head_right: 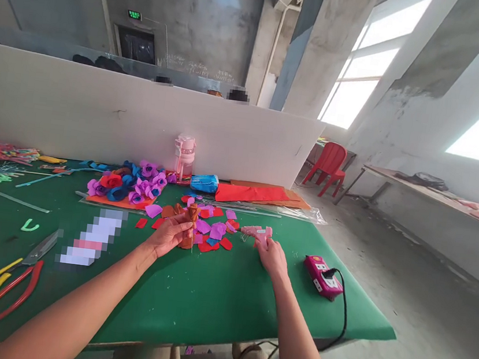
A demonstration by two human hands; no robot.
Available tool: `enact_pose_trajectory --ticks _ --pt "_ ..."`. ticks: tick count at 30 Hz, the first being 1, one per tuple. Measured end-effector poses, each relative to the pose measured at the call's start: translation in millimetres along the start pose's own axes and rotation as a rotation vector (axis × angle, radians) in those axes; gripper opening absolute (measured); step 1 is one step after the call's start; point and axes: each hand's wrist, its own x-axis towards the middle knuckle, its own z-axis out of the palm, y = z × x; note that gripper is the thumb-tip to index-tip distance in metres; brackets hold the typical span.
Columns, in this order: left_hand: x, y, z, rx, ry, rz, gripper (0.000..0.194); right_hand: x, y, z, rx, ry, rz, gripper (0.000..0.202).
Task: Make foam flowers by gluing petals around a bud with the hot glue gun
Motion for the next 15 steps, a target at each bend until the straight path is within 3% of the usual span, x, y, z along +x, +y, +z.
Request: enact_pose_trajectory --ticks 2,4,6,8,10,12,15 --pt "1 2 -0.7 0.013 0.020 0.040 0.025 -1 -5 -4 -0.288 0.067 -0.028 0.031" --pt "2 3 -1.9 0.040 0.034 0.073 0.025 -7 -20 -6 -0.425 0.171 -0.034 0.038" --pt "3 3 -3.0 0.074 0.049 0.093 0.026 -16 -45 -2 -0.392 0.313 -0.114 0.037" --pt "4 2 -3.7 0.106 0.064 0.093 0.027 -26 -77 8 -0.181 0.380 -0.325 0.026" --pt "4 2 -4.2 0.129 0.075 0.086 0.027 -36 -112 22 0.030 0.347 -0.622 0.022" --pt "4 3 -4.9 0.137 0.078 0.091 0.027 -42 -139 37 0.078 0.267 -0.854 0.020" --pt "3 6 -5.8 0.137 0.092 0.102 0.028 -42 -159 52 -0.056 0.218 -1.015 0.020"
